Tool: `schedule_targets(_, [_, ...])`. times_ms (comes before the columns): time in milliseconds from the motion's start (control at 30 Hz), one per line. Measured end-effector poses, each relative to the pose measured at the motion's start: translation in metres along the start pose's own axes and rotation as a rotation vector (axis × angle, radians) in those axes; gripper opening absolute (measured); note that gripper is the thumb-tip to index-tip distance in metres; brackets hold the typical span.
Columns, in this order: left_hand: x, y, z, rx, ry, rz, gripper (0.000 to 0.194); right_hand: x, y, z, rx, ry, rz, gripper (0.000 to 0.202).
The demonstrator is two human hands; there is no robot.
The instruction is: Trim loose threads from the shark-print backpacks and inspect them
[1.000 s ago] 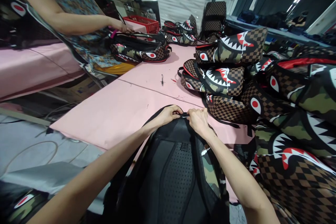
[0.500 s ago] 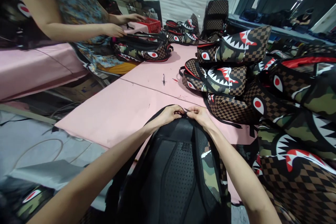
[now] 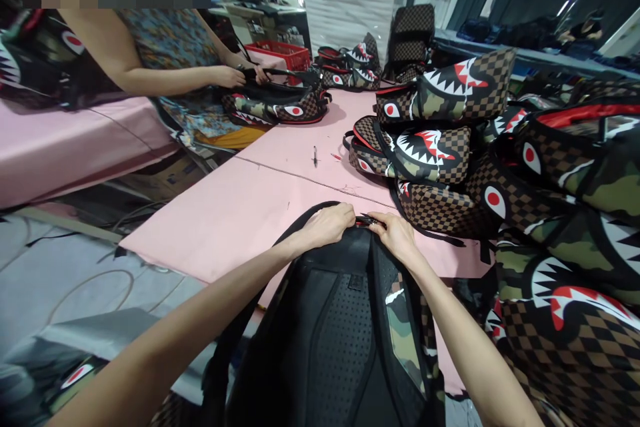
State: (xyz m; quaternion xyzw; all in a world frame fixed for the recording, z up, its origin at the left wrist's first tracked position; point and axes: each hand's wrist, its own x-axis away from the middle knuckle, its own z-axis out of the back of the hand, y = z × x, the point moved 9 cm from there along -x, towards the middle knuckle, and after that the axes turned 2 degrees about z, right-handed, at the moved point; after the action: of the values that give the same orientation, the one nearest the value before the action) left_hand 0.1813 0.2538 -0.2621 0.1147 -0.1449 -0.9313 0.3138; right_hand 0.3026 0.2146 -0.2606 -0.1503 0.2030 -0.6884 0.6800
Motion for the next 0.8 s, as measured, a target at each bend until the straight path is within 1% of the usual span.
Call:
schedule_targets(67, [0.0,-0.017,-0.001,0.187,0.029,0.176,0.016,0.001,-0.002,-0.002,0.025,-0.016,0.007,0.033])
schedule_targets(100, [0.002,-0.024,-0.002,0.253,0.04,0.241,0.018,0.0,-0.001,-0.003,0.026,-0.019,-0.005,0.034])
schedule_targets(167, [0.004,-0.032,-0.002,0.306,0.059,0.303,0.023,0.0,0.004,-0.002,0.014,-0.005,-0.055,0.037])
schedule_targets(267, [0.007,-0.03,0.001,0.323,0.087,0.302,0.026,-0.001,0.01,-0.001,-0.02,0.017,-0.114,0.034])
schedule_targets(367, [0.008,-0.021,0.005,0.252,0.117,0.287,0.021,0.0,0.011,-0.002,-0.016,0.014,-0.127,0.025])
schedule_targets(433, [0.007,-0.016,0.003,0.18,0.1,0.275,0.018,0.002,0.008,-0.001,0.017,0.018,-0.108,0.022])
schedule_targets(500, [0.005,-0.014,-0.002,0.133,0.057,0.276,0.015,0.005,0.003,0.001,0.061,0.041,-0.076,0.022])
schedule_targets(567, [0.004,-0.016,-0.006,0.103,0.027,0.288,0.016,0.008,-0.004,0.004,0.121,0.063,-0.039,0.021])
schedule_targets(633, [0.003,-0.018,-0.007,0.089,0.027,0.294,0.016,0.009,-0.009,0.005,0.192,0.063,-0.014,0.019])
schedule_targets(700, [0.002,-0.021,-0.007,0.101,0.034,0.304,0.016,0.009,-0.013,0.004,0.255,0.04,-0.006,0.019])
schedule_targets(800, [0.001,-0.026,-0.009,0.135,0.044,0.359,0.015,0.005,-0.016,0.003,0.305,0.006,-0.012,0.02])
